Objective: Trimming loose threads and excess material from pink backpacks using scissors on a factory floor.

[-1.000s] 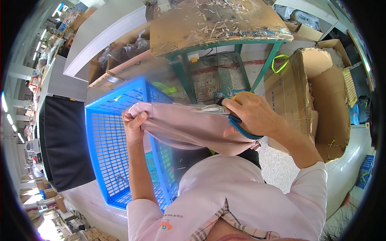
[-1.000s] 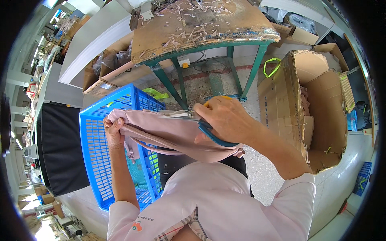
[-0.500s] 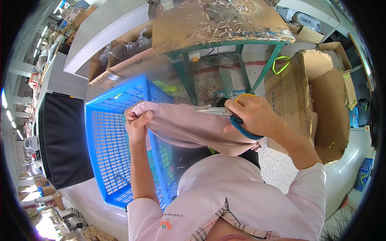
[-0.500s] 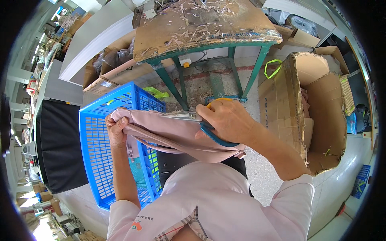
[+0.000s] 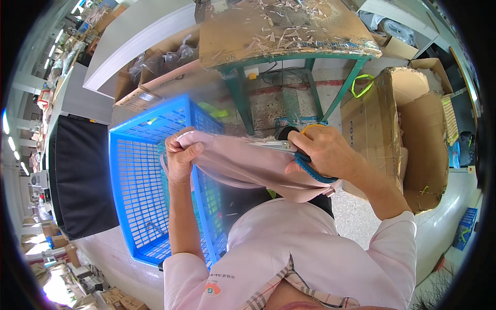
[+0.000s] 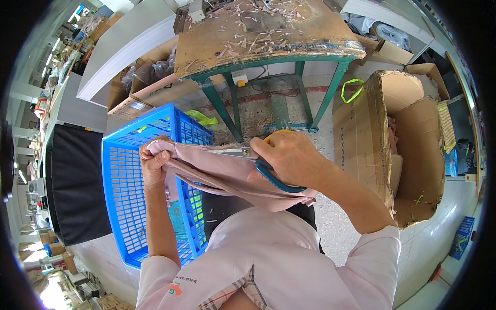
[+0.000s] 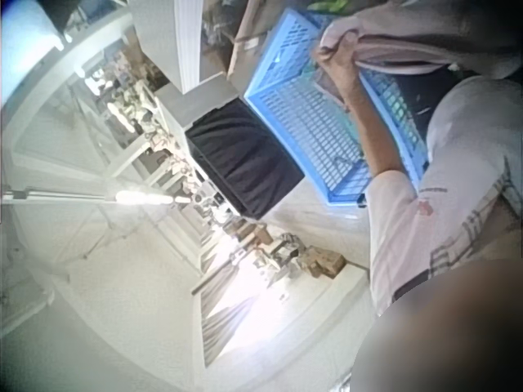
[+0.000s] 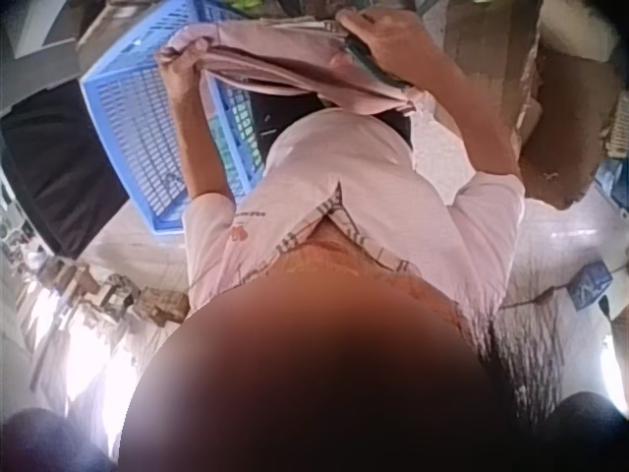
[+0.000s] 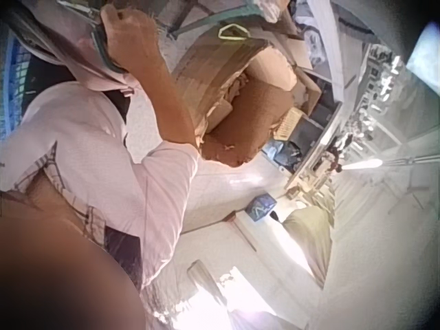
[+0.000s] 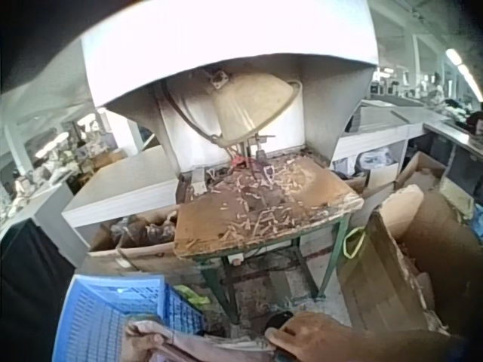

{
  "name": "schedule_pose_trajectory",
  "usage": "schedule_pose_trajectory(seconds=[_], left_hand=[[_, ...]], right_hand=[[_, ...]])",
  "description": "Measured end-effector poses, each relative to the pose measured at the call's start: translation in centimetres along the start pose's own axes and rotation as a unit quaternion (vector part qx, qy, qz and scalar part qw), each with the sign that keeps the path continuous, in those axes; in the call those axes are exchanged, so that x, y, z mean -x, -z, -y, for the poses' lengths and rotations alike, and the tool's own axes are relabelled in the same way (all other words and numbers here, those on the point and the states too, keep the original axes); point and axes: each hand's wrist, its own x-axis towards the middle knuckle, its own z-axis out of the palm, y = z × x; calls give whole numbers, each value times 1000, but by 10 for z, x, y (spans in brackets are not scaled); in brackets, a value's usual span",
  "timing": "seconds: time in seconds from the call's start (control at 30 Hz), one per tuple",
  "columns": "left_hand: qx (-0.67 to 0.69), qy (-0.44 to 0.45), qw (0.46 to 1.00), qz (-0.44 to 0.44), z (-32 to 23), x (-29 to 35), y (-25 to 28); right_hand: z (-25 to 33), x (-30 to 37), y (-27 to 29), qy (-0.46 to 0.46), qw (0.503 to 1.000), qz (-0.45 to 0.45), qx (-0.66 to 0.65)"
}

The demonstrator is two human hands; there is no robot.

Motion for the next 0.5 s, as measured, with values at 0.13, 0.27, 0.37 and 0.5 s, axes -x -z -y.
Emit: schedule_pose_trajectory(seconds=[0.13,0.27,0.37,0.5], left_hand=[[6,2,1000,3,0,0,-3],[13,2,1000,7,-4,-1,-6],[12,12,999,27,-1,-3,-2],[13,15,1000,22,-4,-4,-8]], right_hand=[[3,-4,0,-6,1000,-24,6],[6,-9,2,2,999,-51,7],[5,-5,4,-9,999,32,-6],[-1,-1,-2,18,1000,-19,3]])
